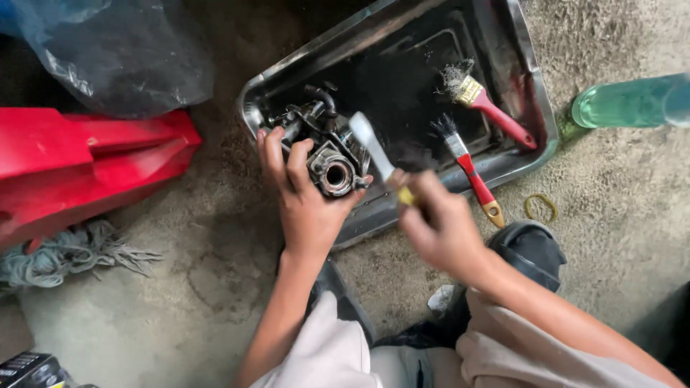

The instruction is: The person scrubs a metal engine cylinder head with a toothbrush and a paintbrush over a metal tray containing dark liquid. They rotate the part to clean different sides and crevices, occasionally dipping the brushes into the liquid.

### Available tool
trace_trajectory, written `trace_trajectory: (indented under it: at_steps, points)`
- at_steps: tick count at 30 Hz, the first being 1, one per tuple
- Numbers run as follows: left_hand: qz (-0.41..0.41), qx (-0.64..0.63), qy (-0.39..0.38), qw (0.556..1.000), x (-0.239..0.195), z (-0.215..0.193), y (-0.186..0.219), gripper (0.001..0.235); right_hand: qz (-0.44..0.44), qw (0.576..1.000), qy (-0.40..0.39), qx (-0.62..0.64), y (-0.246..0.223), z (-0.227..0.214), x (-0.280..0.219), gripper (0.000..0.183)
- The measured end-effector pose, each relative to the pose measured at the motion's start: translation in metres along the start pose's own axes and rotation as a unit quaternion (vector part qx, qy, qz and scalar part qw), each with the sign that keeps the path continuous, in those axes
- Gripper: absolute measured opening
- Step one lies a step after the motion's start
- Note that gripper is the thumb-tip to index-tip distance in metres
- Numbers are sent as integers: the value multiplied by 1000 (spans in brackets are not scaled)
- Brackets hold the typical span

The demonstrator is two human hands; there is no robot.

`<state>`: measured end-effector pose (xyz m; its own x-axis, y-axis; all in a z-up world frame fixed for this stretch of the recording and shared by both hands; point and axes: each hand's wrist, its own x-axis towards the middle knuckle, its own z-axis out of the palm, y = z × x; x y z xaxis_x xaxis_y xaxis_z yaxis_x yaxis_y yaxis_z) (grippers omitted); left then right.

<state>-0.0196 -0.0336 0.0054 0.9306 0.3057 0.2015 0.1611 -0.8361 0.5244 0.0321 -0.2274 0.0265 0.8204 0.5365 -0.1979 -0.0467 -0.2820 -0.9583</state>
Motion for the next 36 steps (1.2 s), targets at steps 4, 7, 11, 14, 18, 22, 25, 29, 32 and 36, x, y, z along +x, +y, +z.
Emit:
trace_trajectory:
  at_steps: [4,7,11,14,18,22,25,29,32,36]
  points:
    - [-14,-13,5,1000,-4,-3,-1,106,46,997,-38,-47,9,3,-13,30]
    - [-12,4,2,1000,-6,-1,3,101,70,997,4,-17,3,-4,-13,37]
    - [-4,26,15,1000,0,-2,4,102,86,996,-21,-18,-6,-5,-6,36]
    - [-5,44,12,999,-2,1,7,106,115,993,-15,4,-8,-3,-21,33]
    - [3,36,18,999,-5,2,3,105,109,991,-75,-20,-9,-19,-15,21]
    - [-13,80,23,996,-9,9,12,111,156,986,-44,-28,-35,-14,-1,32]
    - [-30,77,49,995,-3,4,12,105,77,994,-54,-48,-20,-9,-19,36]
    - [-29,85,38,995,-16,10,17,108,133,988,-43,-58,-24,-10,-6,20]
    - [-41,64,57,995,-11,15,20,108,92,993,-32,-59,-22,-5,-15,30]
    - [-29,126,135,982,-13,28,19,95,99,983,-80,-130,-6,-3,-34,33]
